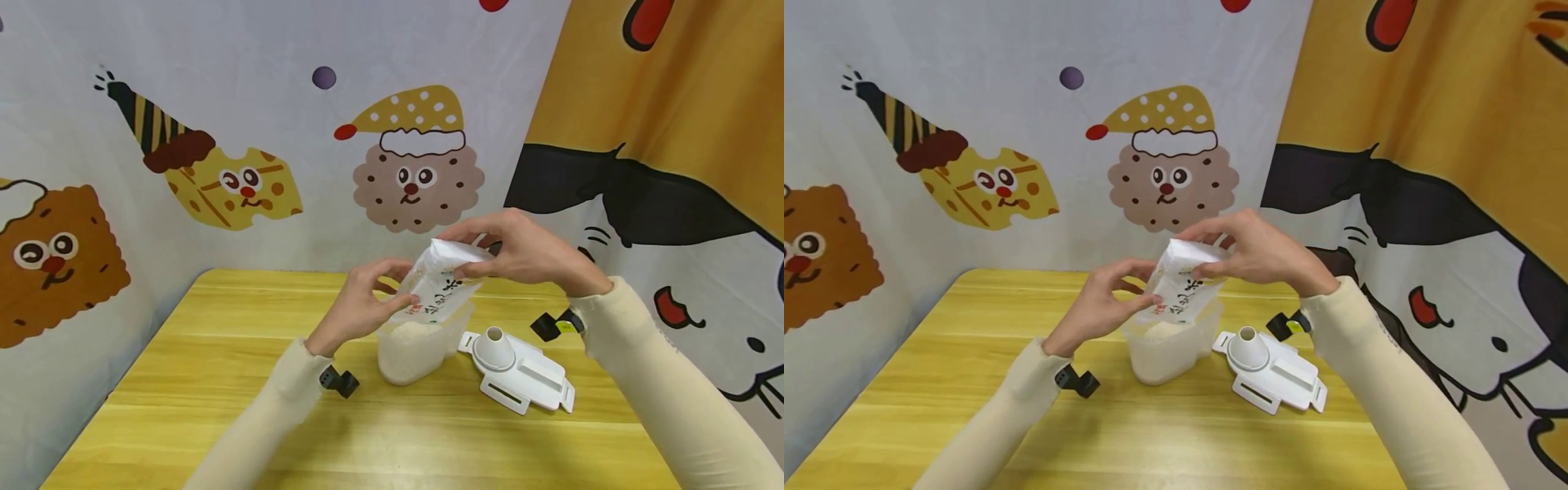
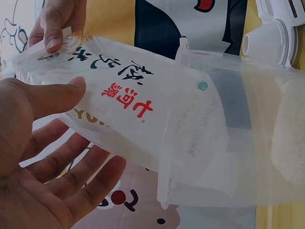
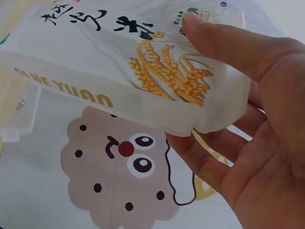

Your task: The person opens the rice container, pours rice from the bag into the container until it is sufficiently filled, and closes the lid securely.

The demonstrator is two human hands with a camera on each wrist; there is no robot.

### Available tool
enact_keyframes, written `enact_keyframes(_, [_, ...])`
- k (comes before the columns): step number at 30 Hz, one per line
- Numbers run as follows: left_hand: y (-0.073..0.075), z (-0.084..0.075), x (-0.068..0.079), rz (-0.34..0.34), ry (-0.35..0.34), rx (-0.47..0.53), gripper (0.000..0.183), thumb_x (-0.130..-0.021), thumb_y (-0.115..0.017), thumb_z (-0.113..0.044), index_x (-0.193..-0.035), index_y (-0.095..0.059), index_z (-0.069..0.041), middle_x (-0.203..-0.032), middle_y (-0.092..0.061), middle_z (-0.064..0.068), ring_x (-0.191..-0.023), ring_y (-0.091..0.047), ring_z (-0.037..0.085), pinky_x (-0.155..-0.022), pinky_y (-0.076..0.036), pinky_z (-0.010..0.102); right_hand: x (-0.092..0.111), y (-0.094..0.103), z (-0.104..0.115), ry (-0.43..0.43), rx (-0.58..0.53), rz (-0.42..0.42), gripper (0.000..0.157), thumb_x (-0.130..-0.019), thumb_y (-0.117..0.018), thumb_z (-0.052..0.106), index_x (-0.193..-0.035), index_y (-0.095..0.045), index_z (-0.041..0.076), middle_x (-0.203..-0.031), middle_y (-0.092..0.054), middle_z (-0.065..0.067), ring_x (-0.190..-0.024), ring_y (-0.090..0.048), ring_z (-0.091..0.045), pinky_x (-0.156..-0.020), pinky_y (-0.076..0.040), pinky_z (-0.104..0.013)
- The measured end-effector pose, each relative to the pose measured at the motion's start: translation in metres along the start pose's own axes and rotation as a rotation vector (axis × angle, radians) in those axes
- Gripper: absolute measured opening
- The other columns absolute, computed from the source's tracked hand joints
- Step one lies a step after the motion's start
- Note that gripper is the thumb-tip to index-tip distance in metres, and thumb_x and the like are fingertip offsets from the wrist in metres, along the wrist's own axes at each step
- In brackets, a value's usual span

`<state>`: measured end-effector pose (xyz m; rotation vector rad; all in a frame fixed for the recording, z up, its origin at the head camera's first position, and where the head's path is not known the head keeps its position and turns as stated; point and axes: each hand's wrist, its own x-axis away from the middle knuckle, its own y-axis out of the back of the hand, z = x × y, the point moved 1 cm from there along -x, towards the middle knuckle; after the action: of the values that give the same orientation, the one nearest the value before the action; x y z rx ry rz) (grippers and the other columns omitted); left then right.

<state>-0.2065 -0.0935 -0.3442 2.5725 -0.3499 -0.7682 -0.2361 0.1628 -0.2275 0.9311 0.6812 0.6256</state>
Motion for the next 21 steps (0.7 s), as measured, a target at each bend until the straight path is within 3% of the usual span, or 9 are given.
enact_keyframes(4, [0.002, 0.001, 0.001, -0.021, -0.030, -0.019, 0.042, -0.088, -0.083, -0.019, -0.128, -0.068, -0.018, -0.112, -0.074, -0.001, -0.103, -0.069, 0.015, -0.084, -0.063, 0.040, -0.001, -0.002, -0.001, 0.016, -0.002, -0.034, 0.047, -0.082, -0.088, 0.022, -0.127, -0.073, 0.027, -0.116, -0.076, 0.010, -0.088, -0.068, -0.006, -0.077, -0.061, -0.026])
enact_keyframes(9, [0.004, 0.001, 0.001, -0.036, -0.048, -0.017, 0.039, -0.089, -0.082, -0.019, -0.126, -0.068, -0.017, -0.110, -0.074, 0.000, -0.101, -0.069, 0.015, -0.083, -0.063, 0.035, 0.000, -0.004, -0.004, 0.024, -0.021, -0.070, 0.046, -0.083, -0.087, 0.022, -0.127, -0.073, 0.022, -0.114, -0.076, 0.006, -0.090, -0.068, -0.008, -0.080, -0.061, -0.028])
enact_keyframes(16, [0.006, 0.005, 0.002, -0.074, -0.034, 0.012, 0.039, -0.089, -0.081, -0.017, -0.126, -0.069, -0.014, -0.108, -0.075, 0.002, -0.101, -0.070, 0.016, -0.083, -0.064, 0.036, 0.005, -0.013, -0.014, -0.056, -0.163, -0.109, 0.050, -0.083, -0.087, 0.017, -0.129, -0.069, 0.020, -0.116, -0.073, 0.004, -0.098, -0.071, -0.009, -0.082, -0.062, -0.023])
enact_keyframes(21, [0.008, 0.006, 0.002, -0.108, -0.014, 0.048, 0.039, -0.090, -0.081, -0.016, -0.126, -0.069, -0.014, -0.109, -0.075, 0.004, -0.101, -0.071, 0.018, -0.083, -0.064, 0.037, 0.005, -0.025, -0.025, -0.068, -0.277, -0.098, 0.050, -0.084, -0.085, 0.010, -0.130, -0.065, 0.012, -0.117, -0.072, -0.006, -0.099, -0.074, -0.014, -0.083, -0.064, -0.028])
